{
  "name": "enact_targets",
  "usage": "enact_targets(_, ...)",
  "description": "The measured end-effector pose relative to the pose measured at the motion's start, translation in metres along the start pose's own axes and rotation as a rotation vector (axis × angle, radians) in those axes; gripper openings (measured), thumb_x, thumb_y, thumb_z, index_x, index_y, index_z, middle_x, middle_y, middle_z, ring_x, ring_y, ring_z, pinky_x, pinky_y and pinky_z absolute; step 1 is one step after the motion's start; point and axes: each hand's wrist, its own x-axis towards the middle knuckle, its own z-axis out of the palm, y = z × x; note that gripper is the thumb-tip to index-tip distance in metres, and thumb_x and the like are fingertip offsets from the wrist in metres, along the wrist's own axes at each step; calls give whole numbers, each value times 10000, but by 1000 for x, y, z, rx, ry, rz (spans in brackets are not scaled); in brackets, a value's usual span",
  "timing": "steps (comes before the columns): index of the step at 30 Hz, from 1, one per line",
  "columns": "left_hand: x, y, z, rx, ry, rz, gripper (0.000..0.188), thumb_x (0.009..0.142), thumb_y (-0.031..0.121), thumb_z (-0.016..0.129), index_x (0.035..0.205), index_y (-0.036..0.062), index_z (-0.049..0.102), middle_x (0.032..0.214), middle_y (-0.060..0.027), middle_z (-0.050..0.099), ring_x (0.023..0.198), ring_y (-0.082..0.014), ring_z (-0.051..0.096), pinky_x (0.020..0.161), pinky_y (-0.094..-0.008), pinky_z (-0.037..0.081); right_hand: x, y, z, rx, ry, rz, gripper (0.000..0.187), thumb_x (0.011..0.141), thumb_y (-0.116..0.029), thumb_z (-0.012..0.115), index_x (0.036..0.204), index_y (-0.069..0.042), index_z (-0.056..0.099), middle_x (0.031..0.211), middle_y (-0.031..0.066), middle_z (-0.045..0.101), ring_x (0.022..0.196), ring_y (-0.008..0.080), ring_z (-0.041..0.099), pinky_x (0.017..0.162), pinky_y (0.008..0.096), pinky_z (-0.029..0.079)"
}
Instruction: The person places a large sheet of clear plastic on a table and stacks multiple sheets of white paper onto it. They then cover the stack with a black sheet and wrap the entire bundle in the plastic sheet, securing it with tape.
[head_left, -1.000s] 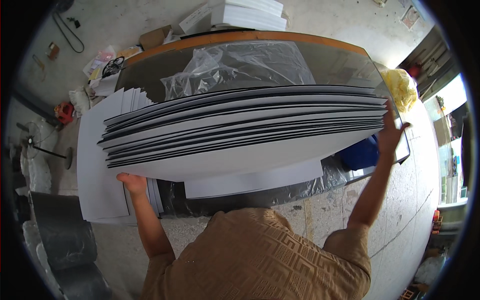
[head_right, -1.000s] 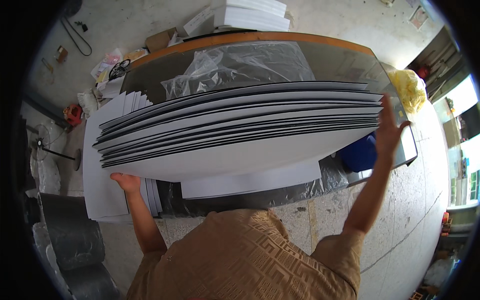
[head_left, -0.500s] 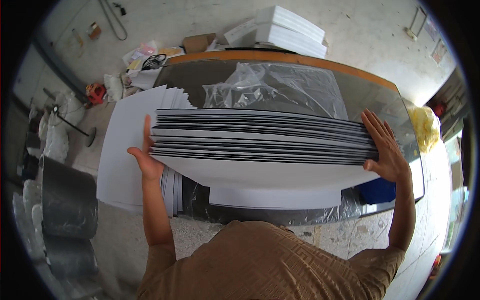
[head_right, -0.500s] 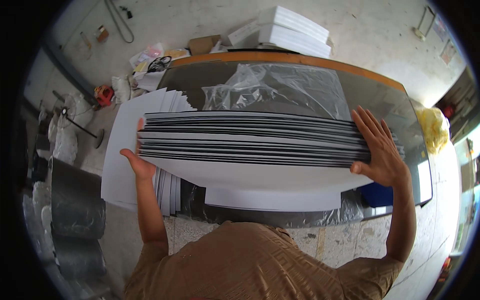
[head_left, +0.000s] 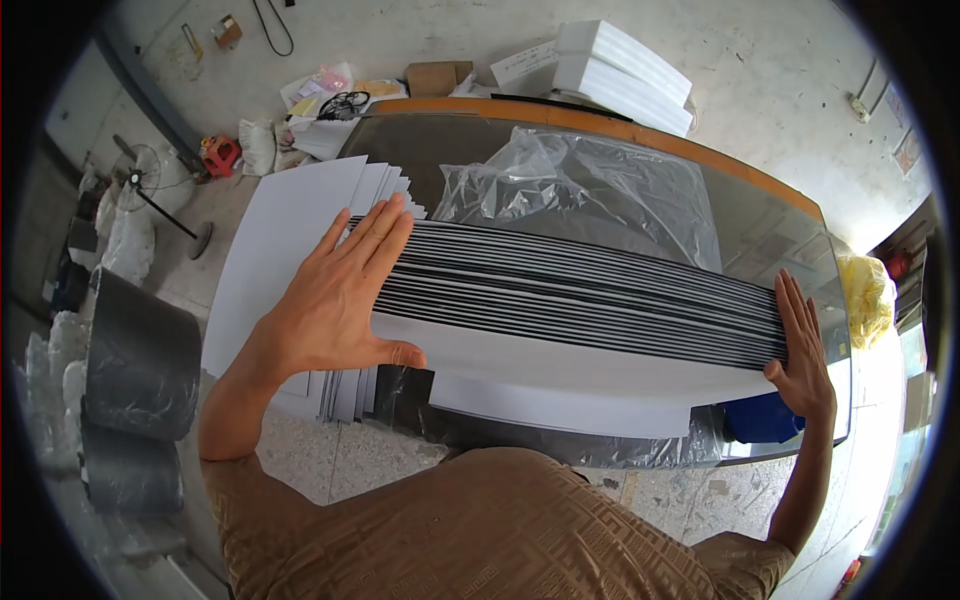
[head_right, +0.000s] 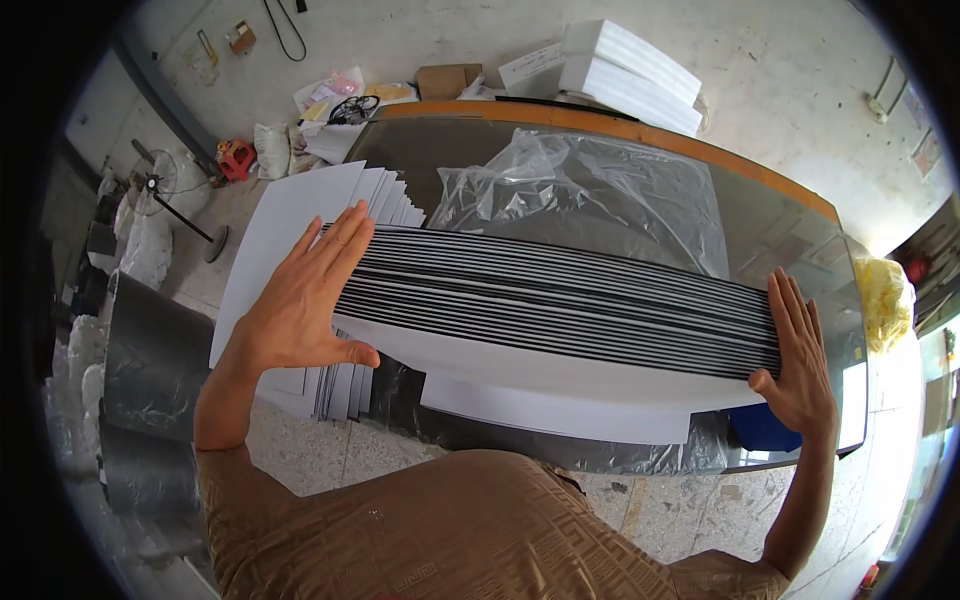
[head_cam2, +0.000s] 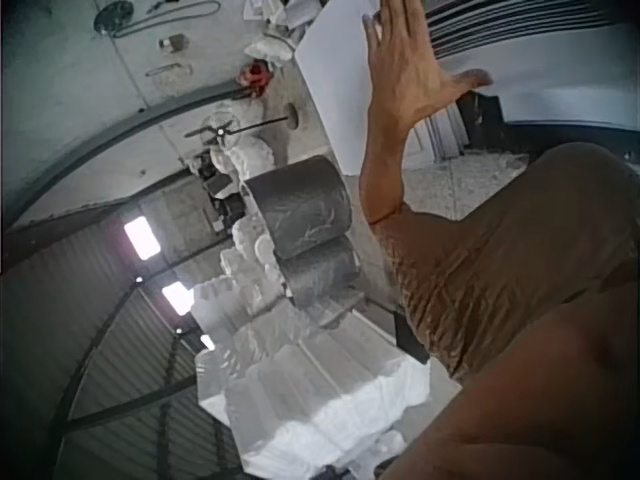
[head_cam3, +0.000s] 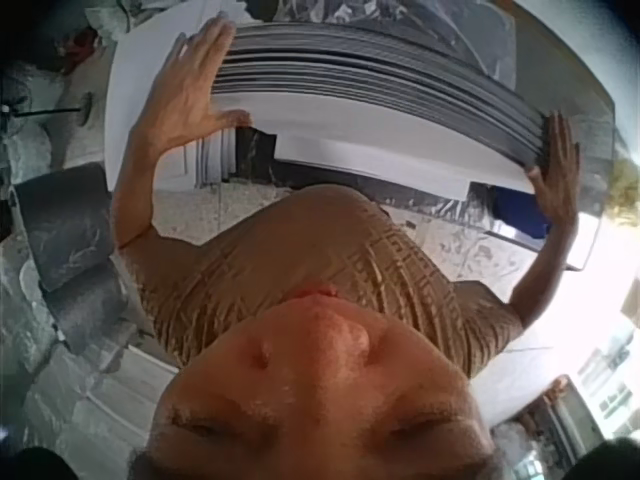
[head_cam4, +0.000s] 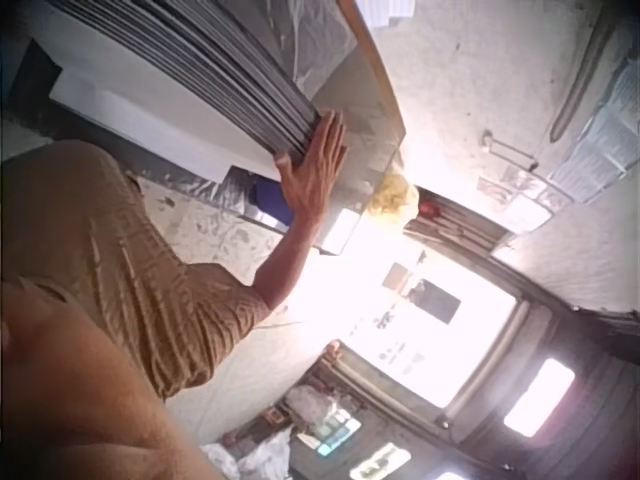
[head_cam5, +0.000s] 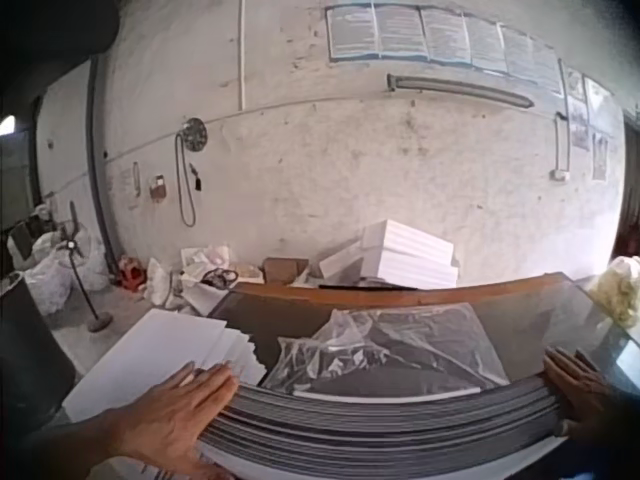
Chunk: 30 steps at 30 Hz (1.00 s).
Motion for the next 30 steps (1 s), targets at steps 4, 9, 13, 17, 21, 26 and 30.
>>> enact_targets(4,0,-7,8,-45,60,16,1263,632,857,496,1434,-71,195,1493,-284,181,1394,-391,211,1129,-526,161,-9,6,-15,-23,124,-6,1171,661,-920,228,1478,-81,222,1517,171,236,1423,325,163,1155,477,96)
enact_targets(9,7,0,16,-78,127,78,1208,659,821,521,1428,-65,233,1471,-296,239,1368,-428,256,1116,-537,176,-16,30,3,34,61,32,922,819,-661,443,1475,-53,222,1527,187,203,1425,348,139,1145,493,108)
enact_targets(13,-2,4,10,-61,161,36,1219,657,879,413,1465,-4,182,1502,-273,180,1380,-436,221,1118,-547,158,-23,51,0,122,95,48,1060,766,-842,273,1484,-67,180,1539,167,164,1437,309,94,1153,491,76)
enact_targets(17,-20,-10,51,-937,690,-139,1133,719,851,370,1483,39,169,1533,-186,170,1394,-363,224,1131,-500,167,-66,109,16,854,671,128,997,803,-813,206,1485,-87,198,1539,135,198,1439,258,108,1156,463,100)
enact_targets(21,-68,-44,211,-2121,750,259,939,838,744,346,1480,74,203,1524,-130,232,1391,-320,246,1146,-483,171,-73,121,105,1740,629,84,990,818,-793,202,1441,-29,288,1482,149,323,1369,267,289,1124,416,235)
enact_targets(26,-69,-13,226,-2384,557,399,641,972,523,326,1431,76,338,1472,-117,353,1350,-334,324,1118,-502,237,-53,91,127,1882,432,-72,988,830,-782,198,1429,-1,289,1469,176,331,1339,282,331,1108,423,261)
enact_targets(30,-64,-10,228,-2261,719,239,863,839,705,383,1413,60,354,1414,-80,427,1303,-270,389,1091,-446,305,-42,89,122,1899,331,-342,970,845,-767,213,1429,4,282,1476,181,315,1332,292,342,1093,445,290)
